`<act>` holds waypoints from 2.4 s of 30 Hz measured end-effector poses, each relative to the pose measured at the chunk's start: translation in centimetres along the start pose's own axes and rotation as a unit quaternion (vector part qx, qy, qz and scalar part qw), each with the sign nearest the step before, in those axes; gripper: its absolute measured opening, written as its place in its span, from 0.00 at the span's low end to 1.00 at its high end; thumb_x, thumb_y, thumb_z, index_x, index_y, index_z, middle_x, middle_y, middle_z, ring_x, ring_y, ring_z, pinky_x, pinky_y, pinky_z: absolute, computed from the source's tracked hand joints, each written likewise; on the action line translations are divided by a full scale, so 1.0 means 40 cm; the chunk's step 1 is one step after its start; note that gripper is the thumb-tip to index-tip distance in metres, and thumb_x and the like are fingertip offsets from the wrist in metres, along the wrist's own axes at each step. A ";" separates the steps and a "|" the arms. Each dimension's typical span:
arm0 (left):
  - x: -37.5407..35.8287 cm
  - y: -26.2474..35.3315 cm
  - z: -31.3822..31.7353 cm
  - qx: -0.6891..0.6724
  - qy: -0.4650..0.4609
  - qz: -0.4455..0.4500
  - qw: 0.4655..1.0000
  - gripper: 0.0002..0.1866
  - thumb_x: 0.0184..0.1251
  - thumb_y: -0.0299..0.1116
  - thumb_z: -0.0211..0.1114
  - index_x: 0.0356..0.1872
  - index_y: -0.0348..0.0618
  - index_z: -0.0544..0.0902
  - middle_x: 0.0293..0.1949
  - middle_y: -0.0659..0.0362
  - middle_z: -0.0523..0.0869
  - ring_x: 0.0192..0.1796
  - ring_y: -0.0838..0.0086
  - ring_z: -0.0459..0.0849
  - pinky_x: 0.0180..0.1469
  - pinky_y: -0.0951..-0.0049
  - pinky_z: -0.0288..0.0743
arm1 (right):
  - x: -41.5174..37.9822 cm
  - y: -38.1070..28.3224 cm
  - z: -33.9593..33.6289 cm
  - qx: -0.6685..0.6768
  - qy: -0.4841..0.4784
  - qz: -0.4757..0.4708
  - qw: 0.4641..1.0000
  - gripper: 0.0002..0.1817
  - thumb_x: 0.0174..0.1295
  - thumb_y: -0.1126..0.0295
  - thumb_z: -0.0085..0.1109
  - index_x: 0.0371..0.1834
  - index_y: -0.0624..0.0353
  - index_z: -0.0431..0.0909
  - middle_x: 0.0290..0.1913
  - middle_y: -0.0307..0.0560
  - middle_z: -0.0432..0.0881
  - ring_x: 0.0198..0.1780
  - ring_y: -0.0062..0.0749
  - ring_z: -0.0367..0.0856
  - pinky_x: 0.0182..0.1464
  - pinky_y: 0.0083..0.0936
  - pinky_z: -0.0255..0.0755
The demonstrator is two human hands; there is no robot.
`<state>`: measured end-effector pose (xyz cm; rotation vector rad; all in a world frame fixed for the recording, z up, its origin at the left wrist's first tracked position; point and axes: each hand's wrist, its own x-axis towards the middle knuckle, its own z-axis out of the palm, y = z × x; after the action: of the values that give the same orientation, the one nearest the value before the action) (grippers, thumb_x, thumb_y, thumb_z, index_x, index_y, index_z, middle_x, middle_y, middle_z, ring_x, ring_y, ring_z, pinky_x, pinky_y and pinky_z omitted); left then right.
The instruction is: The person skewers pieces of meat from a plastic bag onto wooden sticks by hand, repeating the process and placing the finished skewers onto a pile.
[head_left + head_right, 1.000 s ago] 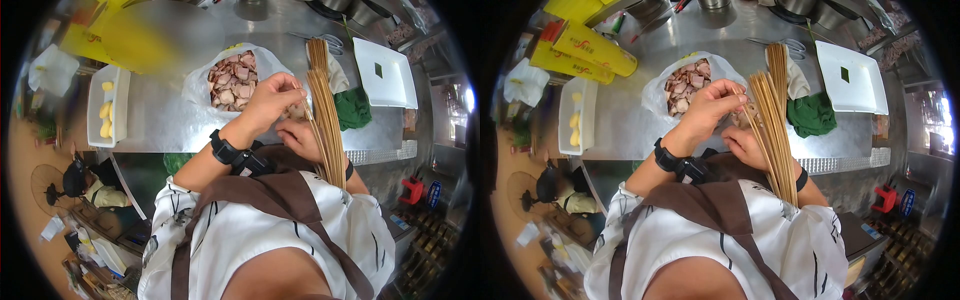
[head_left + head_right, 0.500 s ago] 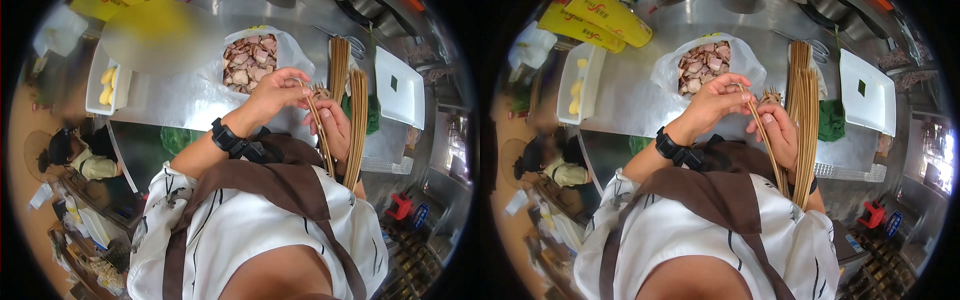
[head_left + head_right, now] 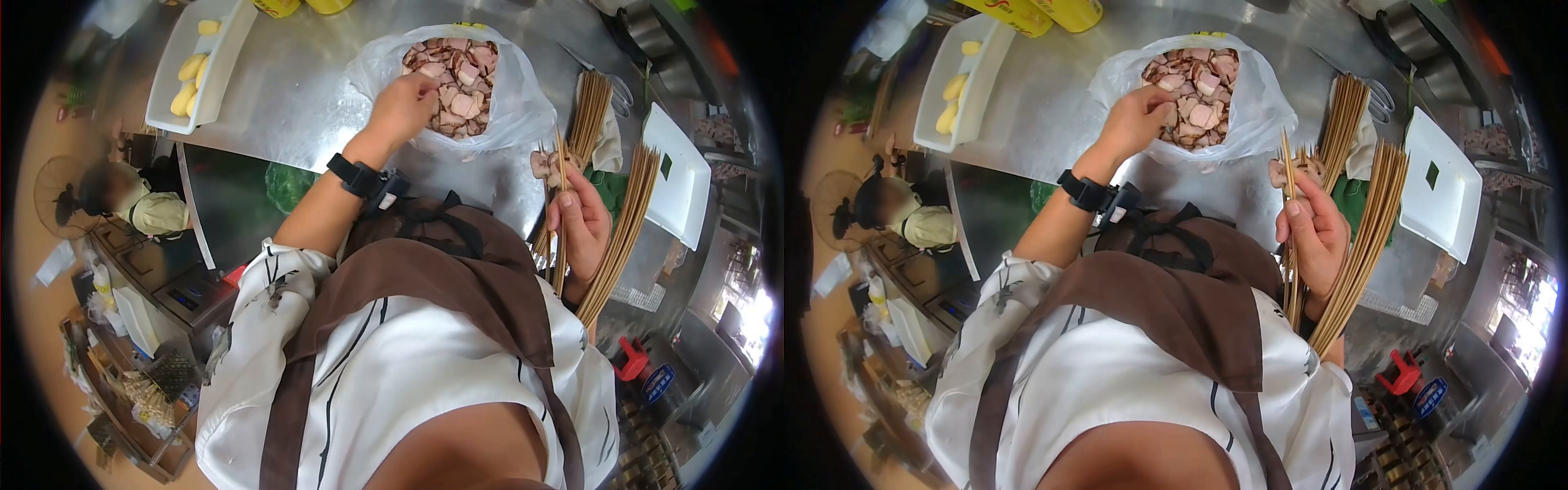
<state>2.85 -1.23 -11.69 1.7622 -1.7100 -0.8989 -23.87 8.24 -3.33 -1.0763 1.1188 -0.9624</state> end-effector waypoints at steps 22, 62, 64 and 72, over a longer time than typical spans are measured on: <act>0.028 -0.082 -0.013 0.121 0.001 0.225 0.967 0.11 0.45 0.24 0.64 0.33 0.41 0.77 0.42 0.56 0.77 0.44 0.61 0.77 0.45 0.68 0.72 | -0.017 0.007 0.020 -0.016 0.031 0.017 0.999 0.20 0.66 0.72 0.44 0.60 0.66 0.63 0.25 0.35 0.72 0.23 0.13 0.64 0.25 0.09 0.57; -0.051 0.234 0.020 -0.475 -0.210 -0.029 0.854 0.16 0.68 0.29 0.50 0.54 0.34 0.67 0.46 0.49 0.80 0.45 0.64 0.82 0.46 0.72 0.77 | -0.028 0.031 0.035 -0.056 -0.041 -0.003 0.998 0.18 0.63 0.76 0.46 0.56 0.66 0.66 0.19 0.34 0.68 0.22 0.14 0.65 0.27 0.14 0.61; -0.052 0.236 0.017 -0.468 -0.209 -0.026 0.858 0.17 0.68 0.29 0.50 0.55 0.34 0.67 0.46 0.49 0.80 0.45 0.65 0.82 0.46 0.72 0.77 | -0.028 0.027 0.038 -0.063 -0.042 0.001 0.997 0.18 0.63 0.76 0.45 0.57 0.66 0.66 0.19 0.33 0.67 0.22 0.14 0.64 0.26 0.13 0.60; -0.045 0.243 0.019 -0.473 -0.187 -0.021 0.861 0.15 0.65 0.25 0.51 0.52 0.32 0.69 0.38 0.50 0.81 0.39 0.71 0.83 0.40 0.76 0.79 | -0.021 0.026 0.036 -0.056 -0.043 0.022 0.997 0.18 0.63 0.75 0.46 0.56 0.66 0.66 0.19 0.35 0.69 0.22 0.14 0.65 0.27 0.14 0.61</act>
<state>-4.00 -0.01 -4.62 0.9788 -1.0619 -1.7936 -22.55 9.53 -4.04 -1.1677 1.1313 -0.8179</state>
